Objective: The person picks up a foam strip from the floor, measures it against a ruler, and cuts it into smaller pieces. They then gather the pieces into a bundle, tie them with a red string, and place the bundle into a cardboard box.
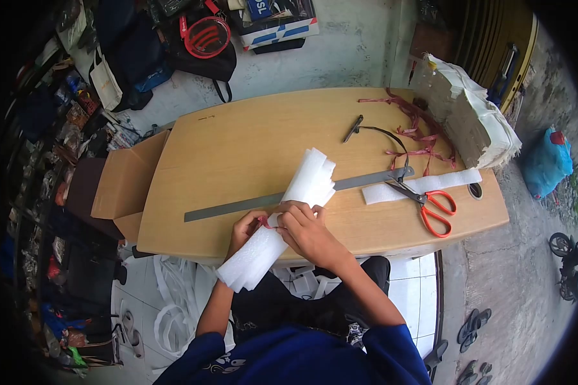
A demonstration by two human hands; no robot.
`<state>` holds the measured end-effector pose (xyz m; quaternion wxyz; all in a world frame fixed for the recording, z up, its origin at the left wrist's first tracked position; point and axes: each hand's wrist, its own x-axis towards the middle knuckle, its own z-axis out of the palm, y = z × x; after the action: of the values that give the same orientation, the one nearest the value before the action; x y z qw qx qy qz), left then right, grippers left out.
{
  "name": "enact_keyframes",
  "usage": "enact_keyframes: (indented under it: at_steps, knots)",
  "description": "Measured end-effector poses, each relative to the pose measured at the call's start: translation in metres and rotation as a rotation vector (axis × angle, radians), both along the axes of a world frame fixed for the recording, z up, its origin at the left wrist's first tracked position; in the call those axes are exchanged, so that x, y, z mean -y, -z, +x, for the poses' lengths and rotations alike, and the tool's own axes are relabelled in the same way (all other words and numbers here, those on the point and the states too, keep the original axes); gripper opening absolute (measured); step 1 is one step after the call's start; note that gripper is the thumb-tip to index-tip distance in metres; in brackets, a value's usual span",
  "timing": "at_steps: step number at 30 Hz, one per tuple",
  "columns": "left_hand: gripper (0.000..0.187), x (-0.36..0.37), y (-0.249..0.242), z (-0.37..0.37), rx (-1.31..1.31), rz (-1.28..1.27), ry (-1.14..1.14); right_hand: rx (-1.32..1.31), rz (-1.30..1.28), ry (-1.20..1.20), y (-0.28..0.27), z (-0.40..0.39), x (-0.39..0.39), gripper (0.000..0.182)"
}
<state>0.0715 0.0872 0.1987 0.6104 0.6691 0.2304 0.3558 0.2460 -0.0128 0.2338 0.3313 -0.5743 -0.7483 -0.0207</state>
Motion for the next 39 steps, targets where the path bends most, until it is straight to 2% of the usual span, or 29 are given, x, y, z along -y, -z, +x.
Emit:
enact_keyframes:
  at_steps: [2,5,12,15,26,30,35,39]
  knots:
    - [0.014,0.004,0.005,0.004,0.035,-0.007,-0.029,-0.125,-0.079,-0.005,0.001,-0.001,0.001,0.02]
    - [0.015,0.006,0.011,0.006,0.084,-0.028,-0.069,-0.225,-0.055,-0.023,-0.004,-0.003,0.003,0.02]
    - [0.011,0.017,0.012,0.01,0.146,-0.108,-0.13,-0.314,-0.086,-0.083,-0.009,0.0,0.009,0.015]
    - [0.01,0.022,0.001,0.012,0.12,-0.048,-0.152,-0.366,-0.104,-0.121,-0.012,0.001,0.013,0.014]
    - [0.01,0.015,0.002,0.007,0.18,0.132,-0.003,-0.558,-0.116,-0.14,-0.008,0.001,0.022,0.017]
    - [0.009,0.012,-0.005,0.004,0.151,0.154,0.029,-0.558,-0.126,-0.116,-0.007,-0.002,0.026,0.016]
    - [0.009,0.007,-0.009,0.002,0.041,0.039,0.123,-0.471,-0.074,-0.024,0.0,-0.009,0.03,0.02]
    - [0.009,0.004,-0.012,0.002,0.05,0.109,0.167,-0.49,-0.09,0.021,-0.002,-0.012,0.031,0.024]
